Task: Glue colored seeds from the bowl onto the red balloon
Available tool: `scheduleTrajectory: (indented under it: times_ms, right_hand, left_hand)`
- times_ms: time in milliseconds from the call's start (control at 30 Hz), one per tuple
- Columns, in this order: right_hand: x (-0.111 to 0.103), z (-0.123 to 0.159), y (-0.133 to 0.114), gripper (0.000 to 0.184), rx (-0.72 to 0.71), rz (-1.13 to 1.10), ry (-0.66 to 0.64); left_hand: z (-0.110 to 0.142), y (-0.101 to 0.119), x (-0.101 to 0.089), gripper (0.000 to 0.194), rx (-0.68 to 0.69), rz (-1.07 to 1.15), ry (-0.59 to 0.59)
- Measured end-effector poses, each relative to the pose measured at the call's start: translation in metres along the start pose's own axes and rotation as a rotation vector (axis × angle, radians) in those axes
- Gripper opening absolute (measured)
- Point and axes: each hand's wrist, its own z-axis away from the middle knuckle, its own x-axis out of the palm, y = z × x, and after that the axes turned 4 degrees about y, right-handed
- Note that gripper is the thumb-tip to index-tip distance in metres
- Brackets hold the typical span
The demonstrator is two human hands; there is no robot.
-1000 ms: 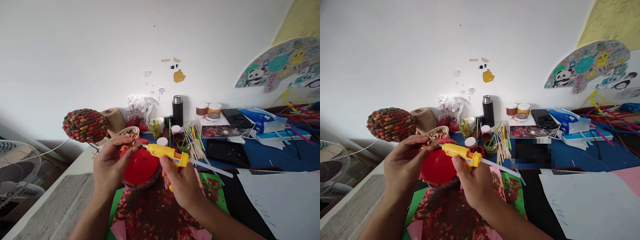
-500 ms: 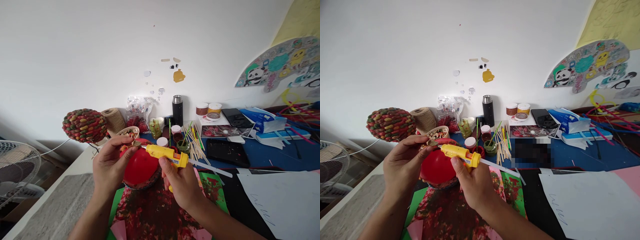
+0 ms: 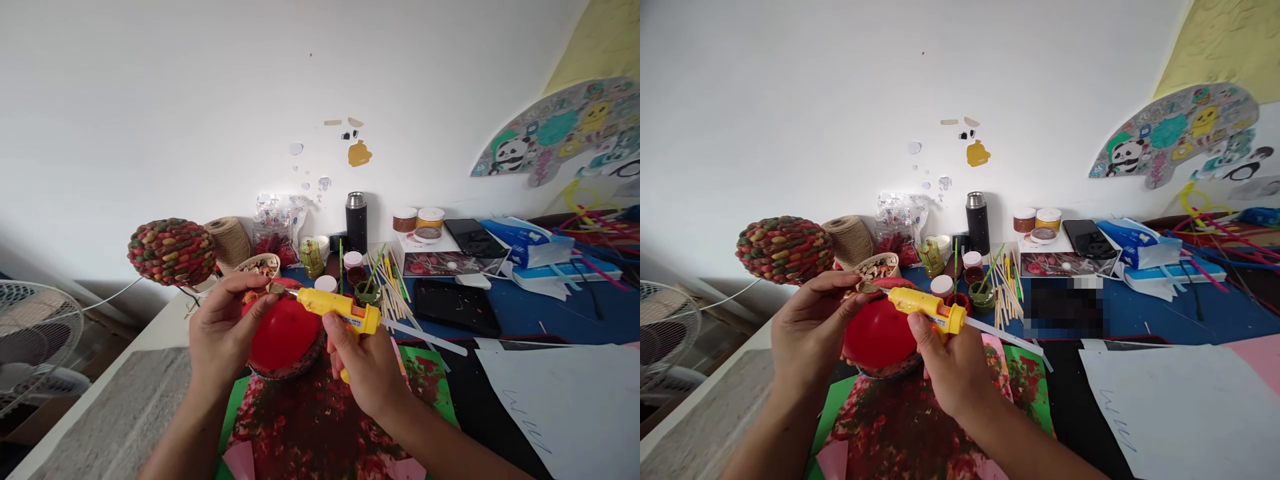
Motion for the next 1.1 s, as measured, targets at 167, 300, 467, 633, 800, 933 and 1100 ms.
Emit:
scheduleTrajectory:
  times_ms: [167, 300, 467, 633, 800, 933, 1100]
  right_hand:
    - [0.000, 0.000, 0.003, 0.086, -0.007, 0.015, 0.022]
    - [0.001, -0.001, 0.006, 0.086, -0.002, -0.005, 0.023]
    - [0.000, -0.003, 0.007, 0.085, -0.001, -0.079, 0.033]
    - [-0.003, -0.008, -0.001, 0.084, -0.012, -0.168, 0.081]
    - [-0.006, -0.011, -0.006, 0.084, -0.039, -0.201, 0.095]
    - [-0.006, -0.010, -0.003, 0.083, -0.045, -0.182, 0.075]
    - [-0.007, -0.011, -0.004, 0.083, -0.058, -0.198, 0.088]
  left_hand:
    - [0.001, 0.001, 0.000, 0.022, -0.016, 0.011, -0.014]
    - [0.003, 0.003, -0.001, 0.020, -0.030, 0.027, -0.005]
    - [-0.011, 0.010, -0.006, 0.030, 0.006, 0.148, 0.165]
    - [-0.037, 0.016, -0.035, 0.043, -0.032, 0.336, 0.471]
    - [-0.052, 0.013, -0.085, 0.046, 0.005, 0.254, 0.709]
    - [-0.047, 0.008, -0.092, 0.044, 0.019, 0.101, 0.648]
    - [-0.022, 0.008, -0.082, 0.037, -0.118, -0.254, 0.271]
